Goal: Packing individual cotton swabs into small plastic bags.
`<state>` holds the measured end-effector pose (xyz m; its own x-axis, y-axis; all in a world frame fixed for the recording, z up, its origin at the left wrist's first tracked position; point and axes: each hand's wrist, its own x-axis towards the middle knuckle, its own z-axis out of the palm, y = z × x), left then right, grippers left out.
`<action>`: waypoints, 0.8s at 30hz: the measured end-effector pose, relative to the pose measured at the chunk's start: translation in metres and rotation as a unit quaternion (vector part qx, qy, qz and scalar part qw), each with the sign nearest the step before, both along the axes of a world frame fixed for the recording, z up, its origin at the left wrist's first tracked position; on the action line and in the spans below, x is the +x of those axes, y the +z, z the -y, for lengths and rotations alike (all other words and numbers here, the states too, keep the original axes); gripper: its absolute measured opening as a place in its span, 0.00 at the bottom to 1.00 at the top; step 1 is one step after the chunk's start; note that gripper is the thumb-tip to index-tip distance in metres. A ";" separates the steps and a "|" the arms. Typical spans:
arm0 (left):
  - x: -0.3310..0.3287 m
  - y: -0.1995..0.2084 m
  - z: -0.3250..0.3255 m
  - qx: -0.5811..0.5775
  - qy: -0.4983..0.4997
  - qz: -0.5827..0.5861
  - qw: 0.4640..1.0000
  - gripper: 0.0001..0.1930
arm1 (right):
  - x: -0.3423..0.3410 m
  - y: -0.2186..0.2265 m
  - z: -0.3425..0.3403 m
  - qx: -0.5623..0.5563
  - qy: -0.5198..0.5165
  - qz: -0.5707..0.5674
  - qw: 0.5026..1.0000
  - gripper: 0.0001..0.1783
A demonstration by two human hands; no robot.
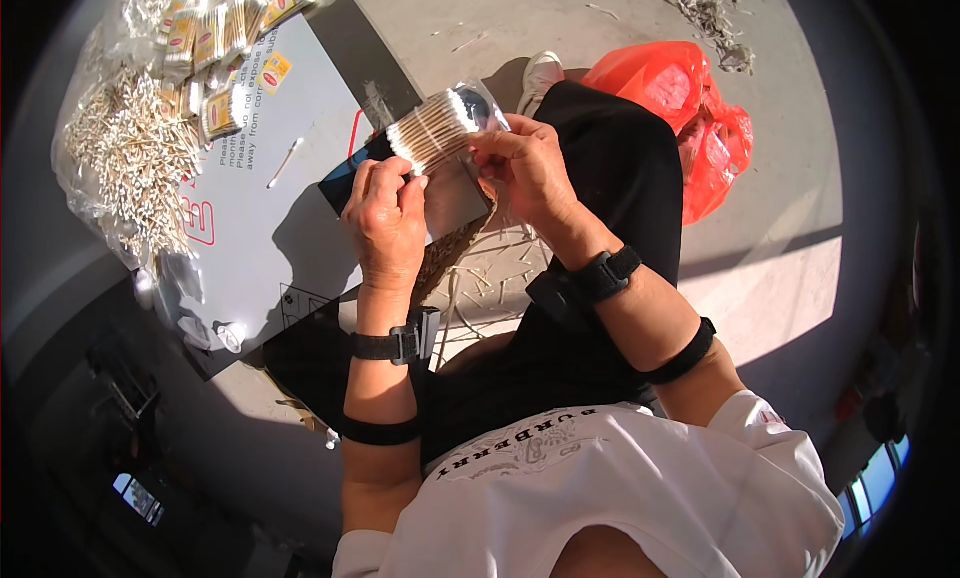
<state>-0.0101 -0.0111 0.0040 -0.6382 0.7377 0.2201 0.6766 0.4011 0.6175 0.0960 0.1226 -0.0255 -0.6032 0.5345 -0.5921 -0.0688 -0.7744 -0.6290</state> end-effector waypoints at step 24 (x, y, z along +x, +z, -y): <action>0.002 -0.001 -0.004 -0.011 0.001 0.006 1.000 0.11 | -0.003 -0.002 0.004 0.058 -0.033 0.022 0.998 0.07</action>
<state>-0.0079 -0.0072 0.0034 -0.6417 0.7416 0.1957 0.6683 0.4153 0.6172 0.0930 0.1191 -0.0273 -0.5392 0.6388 -0.5489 -0.0882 -0.6910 -0.7175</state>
